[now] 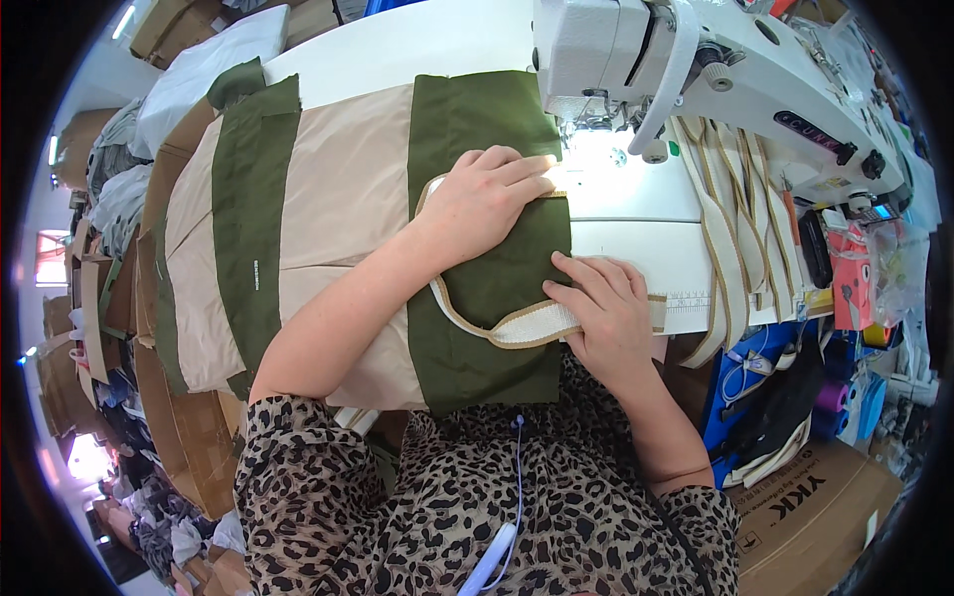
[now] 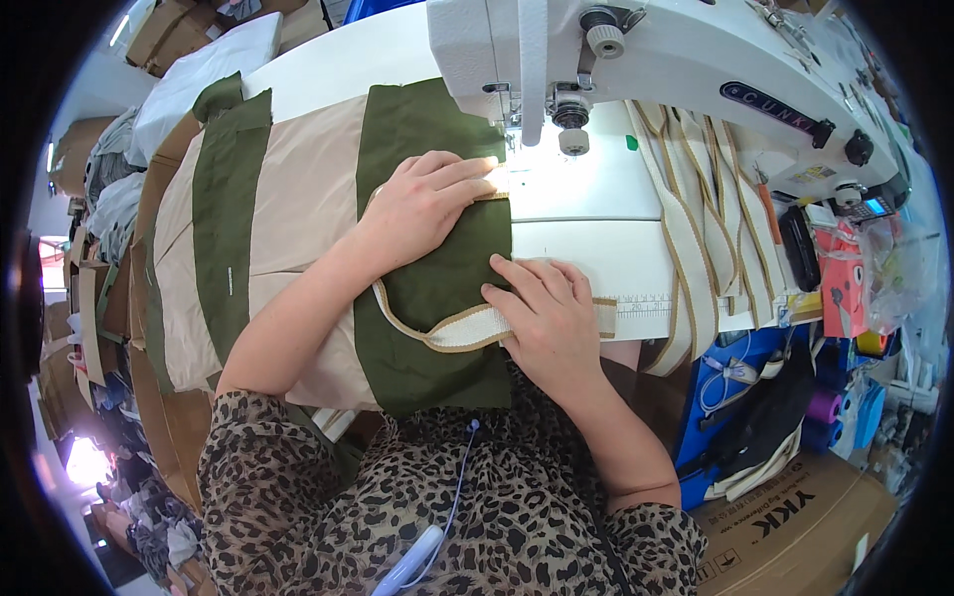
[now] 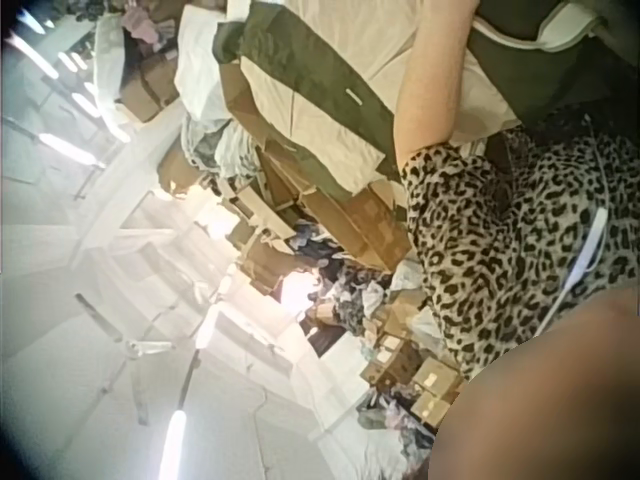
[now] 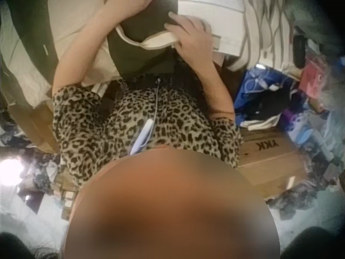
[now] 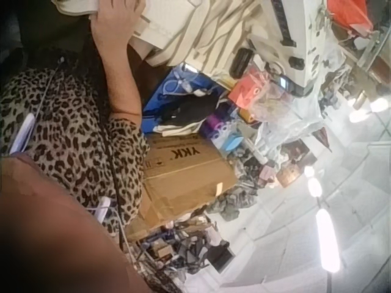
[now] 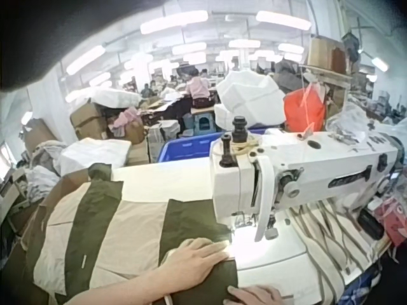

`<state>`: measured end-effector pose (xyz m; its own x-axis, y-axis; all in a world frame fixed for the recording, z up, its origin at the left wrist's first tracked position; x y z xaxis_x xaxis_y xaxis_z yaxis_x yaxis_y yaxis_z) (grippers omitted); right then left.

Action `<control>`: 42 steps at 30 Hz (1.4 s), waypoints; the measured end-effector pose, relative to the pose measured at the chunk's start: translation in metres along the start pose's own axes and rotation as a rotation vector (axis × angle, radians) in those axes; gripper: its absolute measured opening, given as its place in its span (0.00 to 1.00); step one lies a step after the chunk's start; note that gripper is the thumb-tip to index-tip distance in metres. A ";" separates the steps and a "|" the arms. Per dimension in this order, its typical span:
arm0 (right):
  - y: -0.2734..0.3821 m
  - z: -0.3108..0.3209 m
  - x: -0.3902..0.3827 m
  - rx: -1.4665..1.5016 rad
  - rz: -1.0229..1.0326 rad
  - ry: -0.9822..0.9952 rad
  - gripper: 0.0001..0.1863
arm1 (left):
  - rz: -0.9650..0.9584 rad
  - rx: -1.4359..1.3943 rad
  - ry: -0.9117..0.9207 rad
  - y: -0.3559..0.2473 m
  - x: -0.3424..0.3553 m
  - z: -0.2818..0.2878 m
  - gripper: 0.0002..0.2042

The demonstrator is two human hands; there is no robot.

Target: Sewing fabric handles onto tote bags using an industrial sewing machine.

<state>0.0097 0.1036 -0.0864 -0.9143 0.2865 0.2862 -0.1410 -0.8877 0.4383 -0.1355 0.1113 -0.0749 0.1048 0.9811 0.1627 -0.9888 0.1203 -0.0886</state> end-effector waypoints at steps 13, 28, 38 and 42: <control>0.001 -0.002 -0.001 0.017 -0.008 0.023 0.18 | 0.012 -0.020 0.022 0.003 -0.002 -0.005 0.12; -0.001 -0.001 -0.001 0.010 -0.040 0.020 0.18 | 0.085 -0.100 0.093 0.010 0.000 -0.011 0.11; -0.004 -0.001 -0.001 0.016 -0.065 0.016 0.18 | 0.070 -0.126 0.075 0.010 0.003 -0.007 0.11; -0.006 0.001 -0.001 -0.041 -0.094 -0.005 0.19 | 0.041 -0.091 0.061 0.011 0.010 -0.008 0.11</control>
<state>0.0122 0.1089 -0.0882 -0.8946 0.3706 0.2499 -0.2414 -0.8711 0.4278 -0.1442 0.1237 -0.0816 0.0736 0.9926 0.0969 -0.9790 0.0904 -0.1829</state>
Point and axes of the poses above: each hand's wrist, its own x-axis towards the middle knuckle, its own z-axis out of the back of the hand, y = z × x, the point moved 10 cm from there along x, towards the middle knuckle, and after that the axes turned 10 degrees about y, right-handed, at the moved point
